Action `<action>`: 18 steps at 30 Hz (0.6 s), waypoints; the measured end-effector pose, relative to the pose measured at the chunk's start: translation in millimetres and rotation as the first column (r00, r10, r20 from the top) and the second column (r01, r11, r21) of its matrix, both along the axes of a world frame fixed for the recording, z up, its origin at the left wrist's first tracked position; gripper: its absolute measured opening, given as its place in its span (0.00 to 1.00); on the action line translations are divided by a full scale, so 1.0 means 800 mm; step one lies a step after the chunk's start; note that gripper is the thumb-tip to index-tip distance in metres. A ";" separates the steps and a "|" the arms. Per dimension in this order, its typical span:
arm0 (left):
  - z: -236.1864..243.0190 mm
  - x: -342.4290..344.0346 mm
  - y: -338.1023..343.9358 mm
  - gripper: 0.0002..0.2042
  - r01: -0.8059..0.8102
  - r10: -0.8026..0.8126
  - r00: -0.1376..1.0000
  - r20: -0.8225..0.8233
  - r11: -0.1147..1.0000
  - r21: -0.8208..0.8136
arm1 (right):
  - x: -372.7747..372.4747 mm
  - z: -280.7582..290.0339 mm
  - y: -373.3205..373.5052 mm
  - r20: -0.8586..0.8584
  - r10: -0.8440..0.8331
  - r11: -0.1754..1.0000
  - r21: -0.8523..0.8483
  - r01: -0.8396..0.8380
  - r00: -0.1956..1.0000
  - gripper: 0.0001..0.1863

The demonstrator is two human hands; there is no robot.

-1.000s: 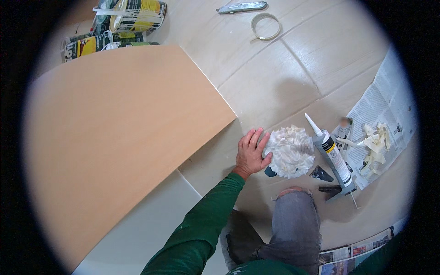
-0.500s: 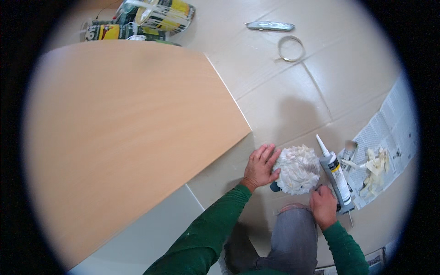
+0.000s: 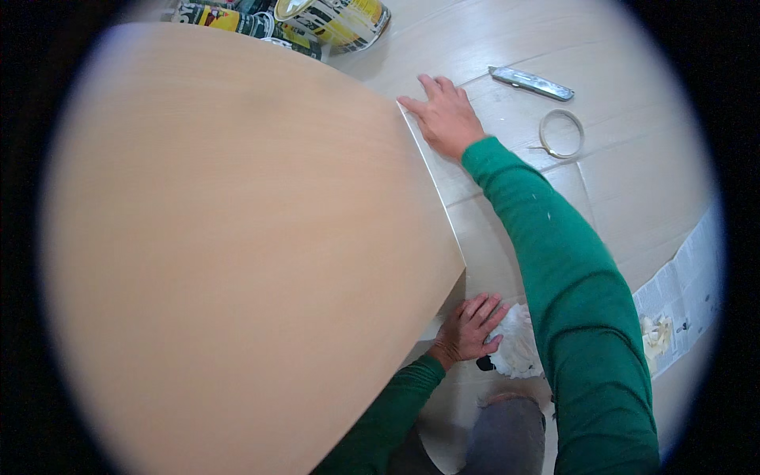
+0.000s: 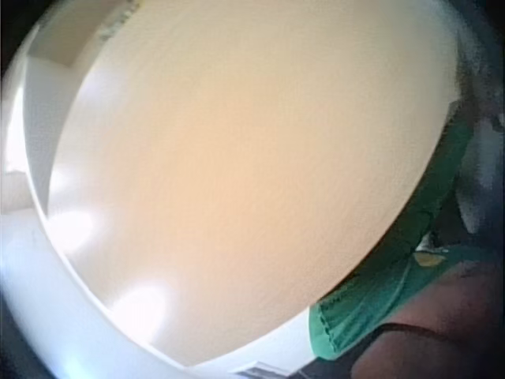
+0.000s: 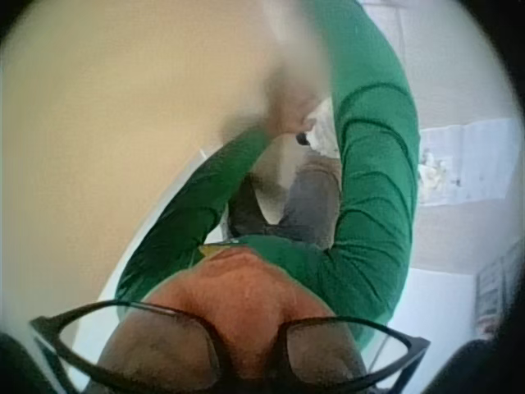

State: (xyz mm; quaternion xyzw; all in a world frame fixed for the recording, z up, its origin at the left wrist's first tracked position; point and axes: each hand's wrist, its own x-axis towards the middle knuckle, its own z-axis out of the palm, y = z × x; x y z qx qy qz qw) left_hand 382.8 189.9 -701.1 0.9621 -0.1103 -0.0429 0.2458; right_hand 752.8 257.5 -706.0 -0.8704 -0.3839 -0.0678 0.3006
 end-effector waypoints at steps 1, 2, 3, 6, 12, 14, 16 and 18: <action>-0.004 0.000 0.000 0.34 0.001 -0.001 1.000 0.002 1.000 -0.022 | 0.010 -0.008 0.015 0.022 0.003 0.997 -0.080 -0.002 1.000 0.25; -0.005 -0.001 0.001 0.34 -0.006 0.007 1.000 0.013 1.000 -0.025 | 0.015 -0.006 0.024 0.016 0.029 0.990 -0.138 -0.026 0.999 0.25; -0.007 -0.002 0.000 0.34 -0.011 0.011 1.000 0.023 1.000 -0.028 | 0.022 -0.005 0.029 0.010 0.052 0.979 -0.197 -0.049 0.999 0.26; -0.007 -0.004 -0.001 0.33 -0.022 0.022 1.000 0.009 0.999 -0.040 | 0.032 -0.011 0.033 0.116 0.090 0.964 -0.259 -0.057 0.989 0.22; -0.006 -0.007 0.000 0.33 -0.027 0.026 0.999 -0.029 0.999 -0.035 | 0.029 -0.009 0.027 0.146 0.210 0.924 -0.352 -0.147 0.967 0.22; -0.009 -0.007 0.000 0.33 -0.028 0.026 0.999 -0.032 0.998 -0.058 | 0.023 -0.013 0.020 0.158 0.230 0.919 -0.361 -0.161 0.960 0.22; -0.011 -0.004 0.000 0.33 -0.035 0.033 0.999 -0.026 0.996 -0.085 | 0.017 -0.018 0.008 0.185 0.252 0.921 -0.349 -0.176 0.950 0.22; -0.009 -0.003 0.000 0.33 -0.027 0.028 1.000 0.003 0.997 -0.076 | 0.008 -0.024 -0.006 0.216 0.274 0.922 -0.337 -0.192 0.937 0.22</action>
